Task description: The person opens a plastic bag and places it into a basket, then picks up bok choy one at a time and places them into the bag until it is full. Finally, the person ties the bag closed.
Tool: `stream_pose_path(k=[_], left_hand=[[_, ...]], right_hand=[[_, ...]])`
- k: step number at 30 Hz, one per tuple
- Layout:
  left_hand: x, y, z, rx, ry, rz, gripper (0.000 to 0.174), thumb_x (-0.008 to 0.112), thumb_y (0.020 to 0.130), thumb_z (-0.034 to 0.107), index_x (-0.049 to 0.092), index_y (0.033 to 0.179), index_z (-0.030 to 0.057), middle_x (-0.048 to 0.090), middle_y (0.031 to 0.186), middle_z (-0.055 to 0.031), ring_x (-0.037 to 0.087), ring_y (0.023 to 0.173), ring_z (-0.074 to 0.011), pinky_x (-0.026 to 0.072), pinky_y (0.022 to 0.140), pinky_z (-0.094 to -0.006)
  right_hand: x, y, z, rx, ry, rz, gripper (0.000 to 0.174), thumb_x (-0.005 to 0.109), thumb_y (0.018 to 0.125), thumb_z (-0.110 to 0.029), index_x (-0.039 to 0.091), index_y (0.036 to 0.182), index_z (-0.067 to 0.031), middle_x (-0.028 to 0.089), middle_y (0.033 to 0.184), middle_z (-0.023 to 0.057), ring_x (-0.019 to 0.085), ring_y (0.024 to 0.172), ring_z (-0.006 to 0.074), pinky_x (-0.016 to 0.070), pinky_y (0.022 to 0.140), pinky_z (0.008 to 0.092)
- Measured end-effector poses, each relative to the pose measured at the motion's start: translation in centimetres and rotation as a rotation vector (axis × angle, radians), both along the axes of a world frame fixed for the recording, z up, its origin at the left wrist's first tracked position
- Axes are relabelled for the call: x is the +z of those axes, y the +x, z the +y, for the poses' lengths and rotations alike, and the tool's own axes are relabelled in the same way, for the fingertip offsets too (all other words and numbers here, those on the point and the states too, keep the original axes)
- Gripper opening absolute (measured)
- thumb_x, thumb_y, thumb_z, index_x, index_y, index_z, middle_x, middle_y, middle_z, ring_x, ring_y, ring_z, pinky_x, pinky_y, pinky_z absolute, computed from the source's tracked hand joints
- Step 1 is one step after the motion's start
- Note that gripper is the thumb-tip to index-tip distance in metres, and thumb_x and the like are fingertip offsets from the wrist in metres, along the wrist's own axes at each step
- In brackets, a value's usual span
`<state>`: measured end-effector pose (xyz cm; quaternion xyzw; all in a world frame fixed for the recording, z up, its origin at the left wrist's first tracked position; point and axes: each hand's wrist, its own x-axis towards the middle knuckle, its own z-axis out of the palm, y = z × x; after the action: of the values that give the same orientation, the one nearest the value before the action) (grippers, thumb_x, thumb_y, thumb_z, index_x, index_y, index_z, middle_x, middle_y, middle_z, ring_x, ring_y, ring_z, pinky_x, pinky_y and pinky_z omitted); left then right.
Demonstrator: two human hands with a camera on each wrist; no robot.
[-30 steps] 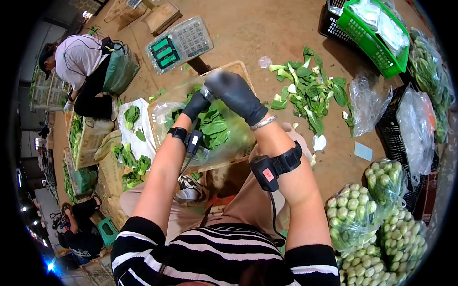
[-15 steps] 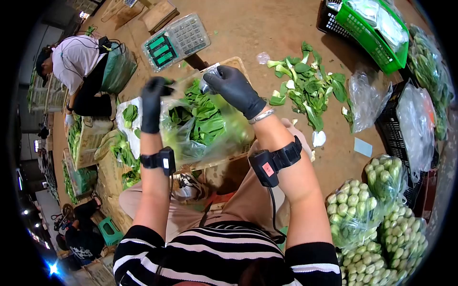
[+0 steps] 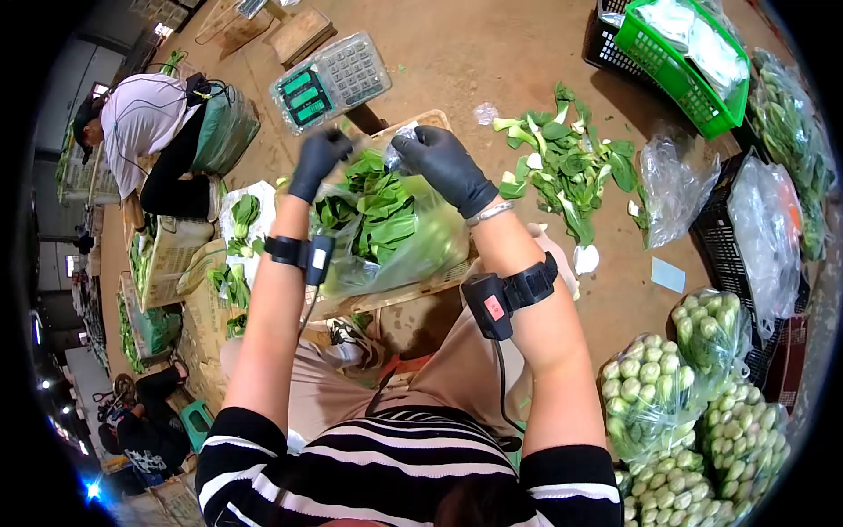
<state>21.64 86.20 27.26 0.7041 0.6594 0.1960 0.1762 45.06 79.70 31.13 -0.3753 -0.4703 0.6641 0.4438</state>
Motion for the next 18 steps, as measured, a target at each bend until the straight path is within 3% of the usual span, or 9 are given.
stream_pose_path(k=[1, 2, 3, 6, 9, 11, 13, 16, 18], left_hand=[[-2.6, -0.4, -1.2, -0.109, 0.017, -0.056, 0.027, 0.069, 0.066, 0.026, 0.063, 0.075, 0.0009, 0.062, 0.066, -0.0121, 0.061, 0.059, -0.0217, 0.0468, 0.058, -0.0311], [-2.7, -0.2, -1.2, -0.081, -0.076, -0.080, 0.028, 0.068, 0.066, 0.027, 0.063, 0.077, 0.0013, 0.062, 0.072, -0.0145, 0.061, 0.064, -0.0257, 0.0467, 0.062, -0.0339], [-6.5, 0.7, -2.2, -0.010, 0.044, -0.004, 0.028, 0.068, 0.065, 0.027, 0.063, 0.075, 0.0017, 0.062, 0.074, -0.0153, 0.059, 0.069, -0.0289, 0.0461, 0.065, -0.0363], [-9.6, 2.0, -2.6, 0.046, 0.003, 0.035, 0.029, 0.068, 0.064, 0.026, 0.062, 0.078, 0.0020, 0.061, 0.074, -0.0153, 0.059, 0.071, -0.0305, 0.0456, 0.066, -0.0378], [-12.0, 2.1, -2.0, 0.062, 0.166, 0.089, 0.026, 0.065, 0.066, 0.024, 0.060, 0.077, 0.0008, 0.060, 0.073, -0.0161, 0.057, 0.069, -0.0322, 0.0451, 0.065, -0.0379], [-14.0, 1.6, -2.2, 0.239, -0.002, -0.260, 0.023, 0.062, 0.069, 0.021, 0.058, 0.079, 0.0006, 0.060, 0.074, -0.0169, 0.056, 0.070, -0.0353, 0.0447, 0.065, -0.0382], [-14.1, 1.4, -2.6, 0.237, -0.008, -0.239, 0.017, 0.057, 0.073, 0.017, 0.056, 0.077, 0.0007, 0.060, 0.071, -0.0142, 0.058, 0.062, -0.0290, 0.0444, 0.057, -0.0346], [-10.9, 1.6, -4.1, 0.298, -0.416, -0.752, 0.013, 0.053, 0.077, 0.016, 0.052, 0.077, 0.0027, 0.056, 0.064, -0.0059, 0.051, 0.051, -0.0101, 0.0367, 0.042, -0.0239], [-8.5, 2.5, -5.1, 0.246, -0.312, -0.859, 0.015, 0.054, 0.078, 0.017, 0.051, 0.077, 0.0026, 0.057, 0.064, -0.0075, 0.053, 0.052, -0.0118, 0.0414, 0.045, -0.0254]], right_hand=[[-0.1, -0.2, 0.1, 0.000, 0.002, -0.004, 0.029, 0.053, 0.082, -0.024, 0.056, 0.088, 0.0034, 0.059, 0.078, 0.0062, 0.056, 0.068, 0.0101, 0.0457, 0.063, 0.0232], [-0.3, -0.6, 0.0, 0.006, 0.020, 0.024, 0.029, 0.053, 0.082, -0.025, 0.056, 0.088, 0.0036, 0.059, 0.078, 0.0060, 0.056, 0.068, 0.0101, 0.0455, 0.063, 0.0232], [-0.5, -0.7, 0.1, 0.007, 0.033, 0.037, 0.030, 0.054, 0.082, -0.025, 0.056, 0.088, 0.0038, 0.059, 0.078, 0.0058, 0.055, 0.068, 0.0100, 0.0454, 0.063, 0.0231], [-0.5, -1.1, 0.0, 0.069, -0.020, 0.046, 0.028, 0.053, 0.082, -0.022, 0.055, 0.093, 0.0040, 0.058, 0.083, 0.0053, 0.055, 0.073, 0.0098, 0.0448, 0.068, 0.0226], [0.0, -0.6, 0.2, 0.062, -0.035, 0.051, 0.027, 0.052, 0.083, -0.020, 0.054, 0.097, 0.0040, 0.058, 0.087, 0.0047, 0.054, 0.078, 0.0093, 0.0442, 0.071, 0.0219], [0.3, -0.3, 0.2, 0.005, 0.014, 0.046, 0.027, 0.052, 0.082, -0.021, 0.056, 0.089, 0.0041, 0.059, 0.079, 0.0059, 0.055, 0.071, 0.0099, 0.0454, 0.064, 0.0233], [-0.1, -0.3, 0.3, 0.019, 0.004, 0.045, 0.027, 0.053, 0.082, -0.022, 0.056, 0.089, 0.0041, 0.059, 0.080, 0.0058, 0.055, 0.071, 0.0098, 0.0456, 0.065, 0.0233], [-1.6, -0.6, 0.9, 0.072, 0.020, 0.079, 0.026, 0.053, 0.082, -0.022, 0.055, 0.091, 0.0028, 0.057, 0.080, 0.0038, 0.053, 0.071, 0.0090, 0.0443, 0.066, 0.0221], [-0.7, -0.9, 0.3, 0.057, 0.022, 0.110, 0.024, 0.052, 0.084, -0.020, 0.055, 0.092, 0.0016, 0.056, 0.082, 0.0023, 0.052, 0.070, 0.0081, 0.0437, 0.066, 0.0217]])
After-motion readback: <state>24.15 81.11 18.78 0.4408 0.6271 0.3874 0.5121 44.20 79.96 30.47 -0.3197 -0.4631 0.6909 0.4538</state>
